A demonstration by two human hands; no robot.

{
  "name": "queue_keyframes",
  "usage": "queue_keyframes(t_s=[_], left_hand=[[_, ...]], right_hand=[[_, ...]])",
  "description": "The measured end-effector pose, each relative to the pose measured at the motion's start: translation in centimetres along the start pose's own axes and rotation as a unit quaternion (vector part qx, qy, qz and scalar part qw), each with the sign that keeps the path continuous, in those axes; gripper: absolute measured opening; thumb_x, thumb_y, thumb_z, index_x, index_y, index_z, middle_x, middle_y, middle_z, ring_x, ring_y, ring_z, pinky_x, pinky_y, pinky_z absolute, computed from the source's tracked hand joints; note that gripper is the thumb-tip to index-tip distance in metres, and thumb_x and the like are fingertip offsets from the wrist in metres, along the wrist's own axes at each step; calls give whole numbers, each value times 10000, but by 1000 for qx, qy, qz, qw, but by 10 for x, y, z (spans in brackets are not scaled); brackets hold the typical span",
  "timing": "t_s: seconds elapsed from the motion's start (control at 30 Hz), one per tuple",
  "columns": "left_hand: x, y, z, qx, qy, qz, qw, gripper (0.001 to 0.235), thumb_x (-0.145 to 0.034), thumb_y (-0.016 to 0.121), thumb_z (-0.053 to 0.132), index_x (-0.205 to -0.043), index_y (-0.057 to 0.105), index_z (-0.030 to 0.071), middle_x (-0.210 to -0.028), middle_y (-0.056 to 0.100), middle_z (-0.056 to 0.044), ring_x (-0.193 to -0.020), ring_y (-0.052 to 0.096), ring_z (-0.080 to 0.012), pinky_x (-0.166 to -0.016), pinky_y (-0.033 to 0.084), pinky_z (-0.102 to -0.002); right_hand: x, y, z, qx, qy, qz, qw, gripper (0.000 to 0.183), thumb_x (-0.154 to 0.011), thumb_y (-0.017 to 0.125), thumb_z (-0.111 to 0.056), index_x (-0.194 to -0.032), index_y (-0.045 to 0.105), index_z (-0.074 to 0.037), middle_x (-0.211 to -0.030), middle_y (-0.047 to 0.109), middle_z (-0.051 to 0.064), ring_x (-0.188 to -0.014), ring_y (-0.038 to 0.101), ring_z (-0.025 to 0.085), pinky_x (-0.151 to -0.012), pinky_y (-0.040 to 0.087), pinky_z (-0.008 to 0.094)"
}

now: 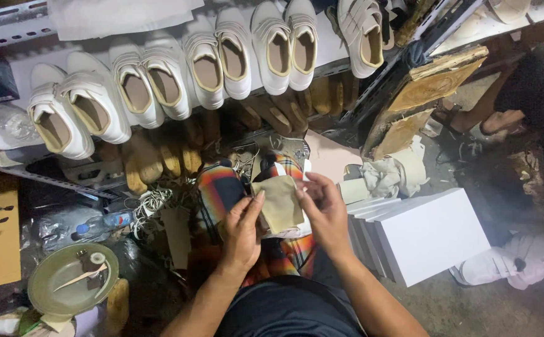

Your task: Cleaning a white sneaker using a cloth and liquid

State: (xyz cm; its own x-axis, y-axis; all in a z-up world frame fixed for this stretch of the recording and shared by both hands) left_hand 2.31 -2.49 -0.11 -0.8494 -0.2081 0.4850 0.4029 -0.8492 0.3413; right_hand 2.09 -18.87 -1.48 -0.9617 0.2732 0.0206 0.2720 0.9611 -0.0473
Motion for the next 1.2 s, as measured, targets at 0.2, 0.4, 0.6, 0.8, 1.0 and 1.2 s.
queue_keyframes(t_s=[0.2, 0.4, 0.6, 0.8, 1.0, 1.2], left_hand=[[-10, 8, 13, 8, -5, -59, 998, 219, -898, 774, 223, -772, 742, 47, -610, 660, -106, -530, 638, -159, -509, 540, -279], [-10, 0, 10, -26, 116, -208, 971, 1081, -797, 783, -12, -1619, 85, 59, -1099, 596, -195, -919, 662, -222, -814, 580, -314], [-25, -18, -2, -208, 212, -255, 920, 472, -874, 707, -17, -1327, 705, 116, -955, 590, -88, -876, 516, -121, -736, 474, -295], [-14, -2, 26, -301, 243, -317, 866, 606, -886, 696, 38, -1468, 589, 166, -1062, 598, -78, -1017, 503, -113, -850, 510, -356], [-19, 2, 53, -380, 351, -275, 811, 400, -835, 746, 17, -1233, 716, 46, -887, 647, -150, -804, 674, -339, -737, 531, -407], [-26, -6, 51, -291, 316, -230, 873, 153, -816, 819, 102, -968, 812, 87, -1075, 675, -105, -967, 680, -228, -878, 541, -360]], right_hand=[[-6, 17, 10, -163, 123, -129, 970, 790, -812, 771, 6, -1518, 417, 18, -1156, 709, 290, -1008, 709, 356, -926, 576, 466], [-11, 14, 33, -193, 77, -67, 976, 593, -851, 722, 85, -1362, 453, -53, -970, 750, 197, -761, 732, 209, -646, 623, 309], [-10, 7, -2, -124, -27, -172, 977, 309, -864, 693, 105, -1138, 653, -31, -1199, 720, 189, -947, 696, 186, -790, 605, 375], [-18, 2, -36, -40, -43, -264, 963, 663, -839, 741, 77, -1464, 530, 9, -1311, 662, 220, -1202, 610, 267, -1021, 512, 475], [-25, 1, -38, 67, -86, -234, 966, 413, -825, 777, 31, -1232, 705, 48, -891, 715, 176, -908, 694, 227, -814, 596, 403], [-26, -6, -28, 80, -122, -178, 973, 208, -818, 846, -74, -974, 720, -17, -936, 654, 118, -912, 655, 234, -809, 539, 384]])
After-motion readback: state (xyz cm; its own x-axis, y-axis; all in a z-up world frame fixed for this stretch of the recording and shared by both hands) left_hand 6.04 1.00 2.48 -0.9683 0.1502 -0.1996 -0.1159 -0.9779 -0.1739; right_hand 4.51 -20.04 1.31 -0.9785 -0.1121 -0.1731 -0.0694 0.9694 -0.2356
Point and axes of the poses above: each hand's wrist, its own x-axis away from the middle knuckle, its own y-axis out of the palm, z = x × y, the point moved 5 cm from there along -x, towards the middle knuckle
